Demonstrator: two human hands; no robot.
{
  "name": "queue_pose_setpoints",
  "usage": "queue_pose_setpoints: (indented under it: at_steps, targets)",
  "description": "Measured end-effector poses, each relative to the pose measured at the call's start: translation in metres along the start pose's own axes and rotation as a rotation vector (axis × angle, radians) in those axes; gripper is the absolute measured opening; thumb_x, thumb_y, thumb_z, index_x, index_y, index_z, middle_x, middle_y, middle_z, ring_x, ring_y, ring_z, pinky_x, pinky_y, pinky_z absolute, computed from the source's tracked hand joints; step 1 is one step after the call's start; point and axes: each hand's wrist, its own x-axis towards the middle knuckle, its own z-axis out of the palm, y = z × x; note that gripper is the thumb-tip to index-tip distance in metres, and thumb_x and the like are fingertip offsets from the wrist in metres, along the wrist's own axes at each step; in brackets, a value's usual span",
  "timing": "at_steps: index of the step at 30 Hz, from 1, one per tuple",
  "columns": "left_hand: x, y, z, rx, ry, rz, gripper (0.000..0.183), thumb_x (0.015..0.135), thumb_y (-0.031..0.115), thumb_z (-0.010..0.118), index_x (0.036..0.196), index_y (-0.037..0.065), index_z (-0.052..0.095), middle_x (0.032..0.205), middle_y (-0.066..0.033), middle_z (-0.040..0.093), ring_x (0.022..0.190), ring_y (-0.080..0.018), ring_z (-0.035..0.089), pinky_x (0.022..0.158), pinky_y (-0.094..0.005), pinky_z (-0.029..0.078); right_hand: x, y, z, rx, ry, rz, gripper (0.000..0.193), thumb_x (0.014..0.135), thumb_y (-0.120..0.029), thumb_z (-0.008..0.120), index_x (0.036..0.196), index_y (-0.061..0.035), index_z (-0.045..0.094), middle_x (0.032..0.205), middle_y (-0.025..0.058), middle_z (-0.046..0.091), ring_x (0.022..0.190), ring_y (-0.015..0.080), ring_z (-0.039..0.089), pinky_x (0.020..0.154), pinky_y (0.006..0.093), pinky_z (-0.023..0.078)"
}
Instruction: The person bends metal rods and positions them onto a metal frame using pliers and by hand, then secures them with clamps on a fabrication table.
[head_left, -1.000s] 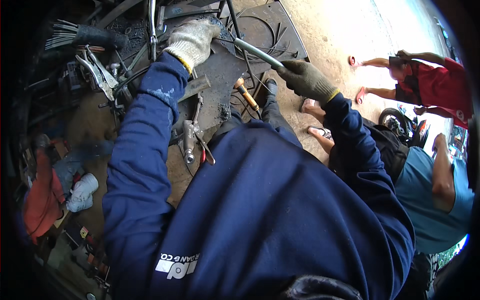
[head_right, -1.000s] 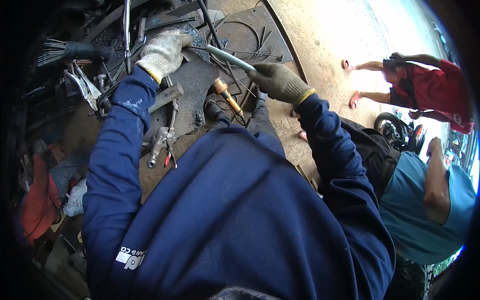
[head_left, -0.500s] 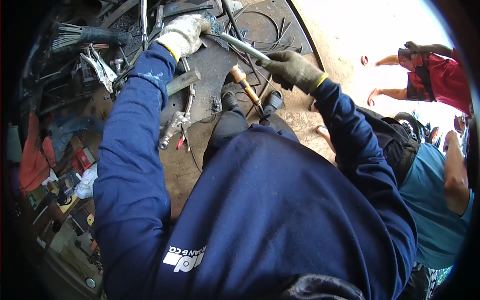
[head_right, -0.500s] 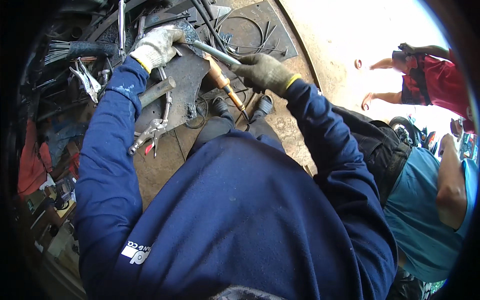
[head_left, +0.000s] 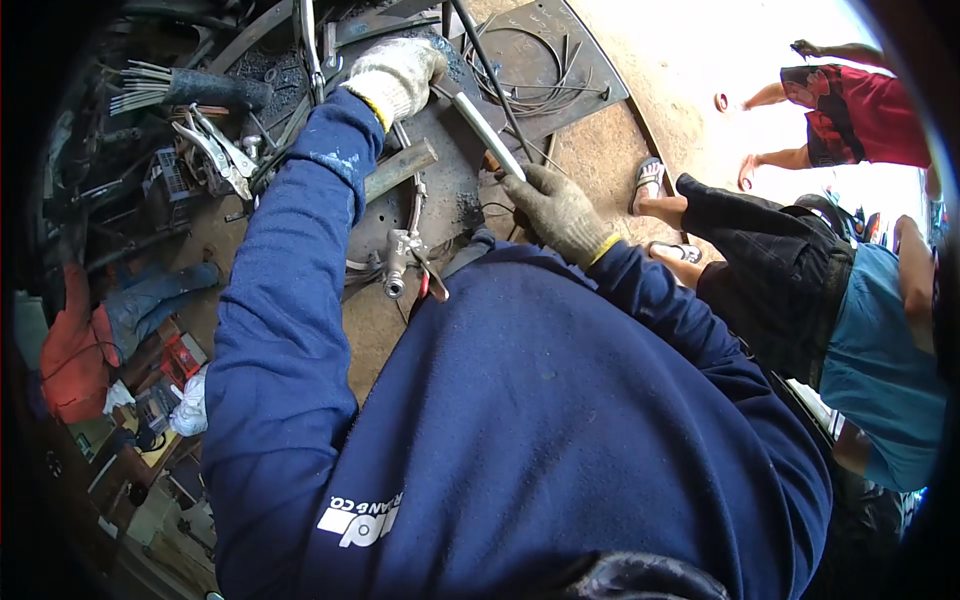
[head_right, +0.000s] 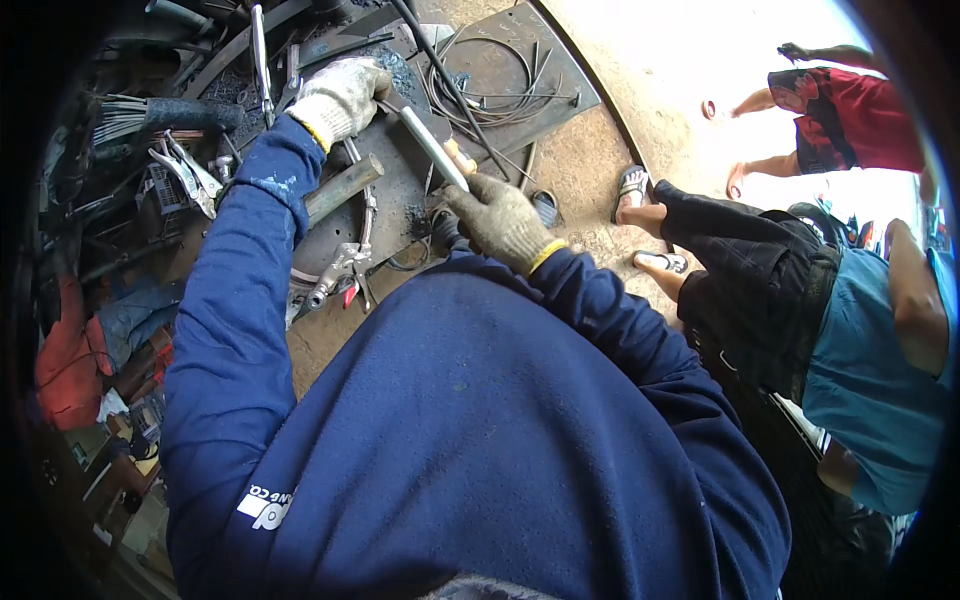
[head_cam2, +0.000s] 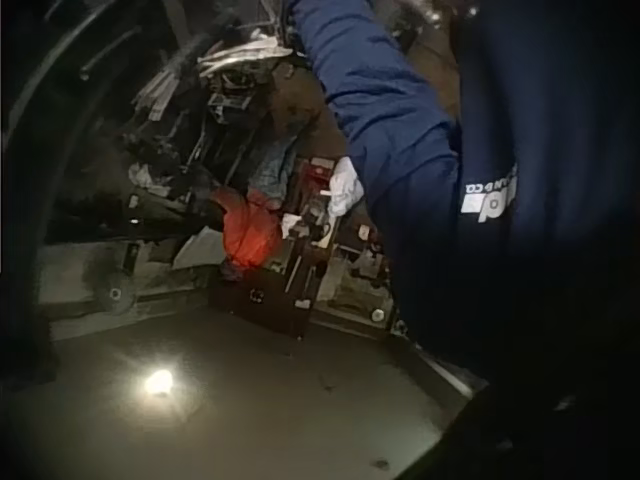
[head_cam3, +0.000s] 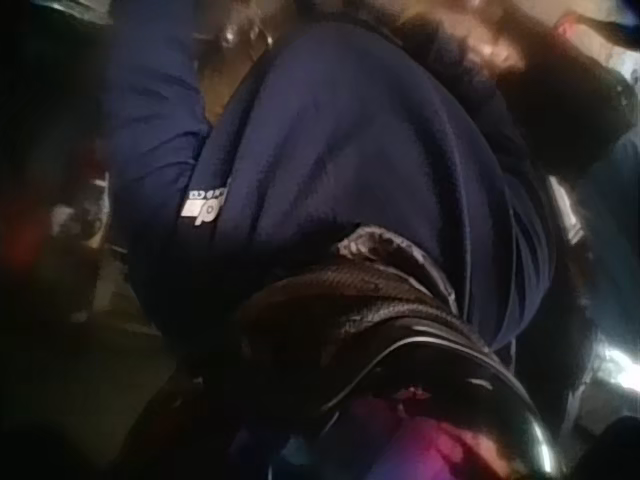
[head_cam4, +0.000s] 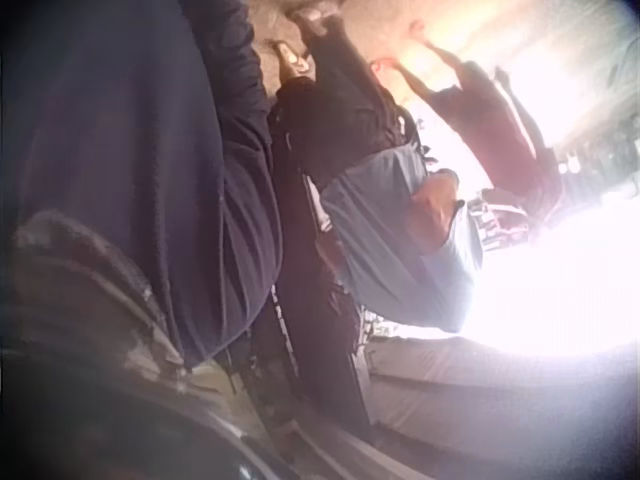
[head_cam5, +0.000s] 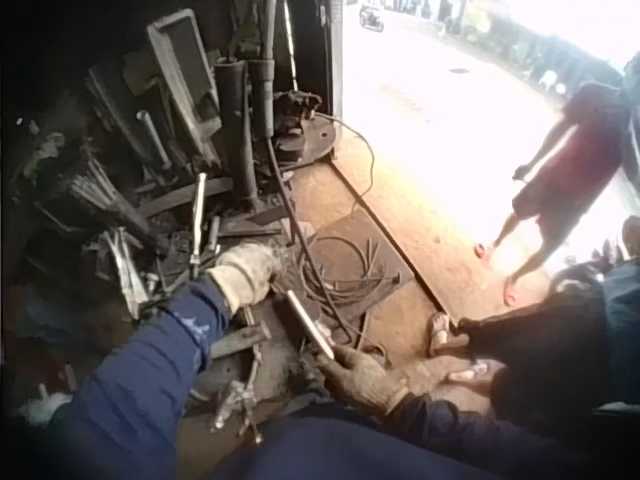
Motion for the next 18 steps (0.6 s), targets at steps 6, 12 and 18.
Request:
queue_pose_setpoints:
  at_steps: [6,12,18]
  targets:
    - [-0.01,0.001,-0.001,0.015,0.092,0.12,0.023,0.081,0.001,0.065,0.1,0.012,0.073,0.106,-0.0107,0.07,0.107,-0.0337,0.066,0.092,-0.0438,0.054,0.01,0.01,-0.004,-0.004,0.005,-0.054,0.045,0.104,-0.038,0.06,0.128,-0.0004,0.064,0.075,0.0024,0.062,0.061,0.0105,0.058,0.054,0.0287,0.047]
    - [0.0,-0.002,0.009,-0.014,-0.013,0.037,0.018,0.079,0.004,0.072,0.095,0.013,0.074,0.102,-0.0101,0.07,0.103,-0.0327,0.068,0.09,-0.0424,0.054,0.016,0.004,-0.022,0.155,-0.158,0.027,0.042,0.105,-0.038,0.06,0.126,-0.0025,0.066,0.069,0.0013,0.059,0.054,0.009,0.055,0.047,0.0283,0.044]
    - [0.001,-0.004,0.011,-0.052,0.04,0.052,0.013,0.079,0.01,0.077,0.091,0.012,0.075,0.097,-0.0106,0.071,0.098,-0.032,0.069,0.086,-0.0414,0.056,0.029,0.012,-0.043,0.463,-0.378,-0.006,0.044,0.108,-0.036,0.054,0.129,0.0012,0.063,0.06,-0.0014,0.052,0.044,0.0078,0.048,0.039,0.025,0.038]
